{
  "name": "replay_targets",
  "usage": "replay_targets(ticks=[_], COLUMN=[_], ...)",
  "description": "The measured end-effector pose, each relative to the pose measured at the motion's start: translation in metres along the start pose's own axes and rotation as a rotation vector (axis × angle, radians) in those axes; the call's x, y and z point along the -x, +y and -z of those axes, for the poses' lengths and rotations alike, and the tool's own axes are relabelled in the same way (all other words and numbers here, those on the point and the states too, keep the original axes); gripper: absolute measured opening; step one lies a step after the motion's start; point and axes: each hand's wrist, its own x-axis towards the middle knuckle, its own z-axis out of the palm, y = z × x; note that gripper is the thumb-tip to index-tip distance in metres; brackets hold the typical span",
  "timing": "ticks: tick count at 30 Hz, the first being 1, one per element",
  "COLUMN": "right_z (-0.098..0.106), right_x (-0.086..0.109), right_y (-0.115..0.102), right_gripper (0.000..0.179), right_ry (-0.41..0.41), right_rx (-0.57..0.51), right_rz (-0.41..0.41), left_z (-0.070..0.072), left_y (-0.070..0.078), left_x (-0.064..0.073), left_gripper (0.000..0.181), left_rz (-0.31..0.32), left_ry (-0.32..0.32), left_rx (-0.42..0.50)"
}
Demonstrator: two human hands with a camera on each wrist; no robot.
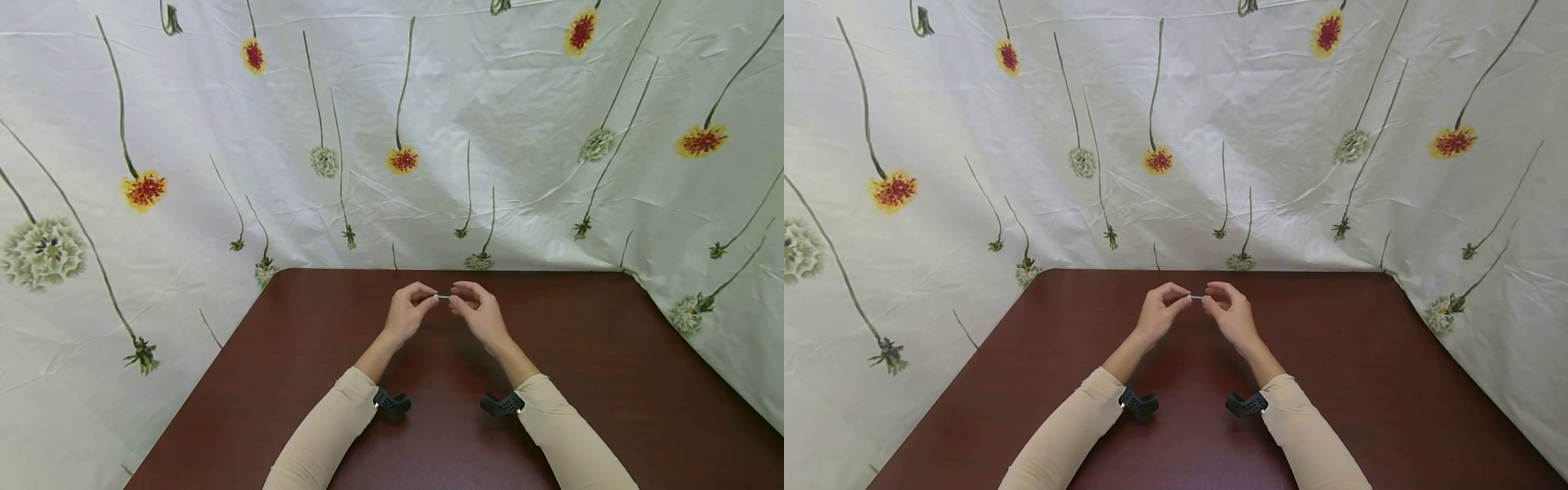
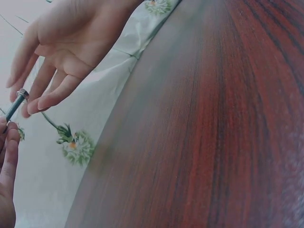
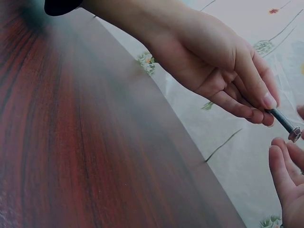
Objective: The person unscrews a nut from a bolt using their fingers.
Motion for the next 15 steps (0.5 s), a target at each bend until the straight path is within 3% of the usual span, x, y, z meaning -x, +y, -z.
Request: replay_targets(ticks=[4,8,15], right_z=[-0.001,-0.001,-0.002], right_x=[0.0,0.0,0.0], right_y=[0.0,-0.001,-0.001], right_gripper=[0.026,0.018,0.034], right_ry=[0.021,0.015,0.007], right_rx=[0.002,0.047,0.001], right_rz=[-0.023,0.009,-0.003], left_z=[-0.002,-0.001,-0.002], left_y=[-0.001,-0.001,-0.035], left_x=[-0.001,-0.001,-0.008], left_gripper=[0.01,0.009,0.012], left_rz=[-0.013,-0.013,0.012], left_ry=[0.02,0.02,0.01], left_rx=[-0.005,-0.01,-0.011])
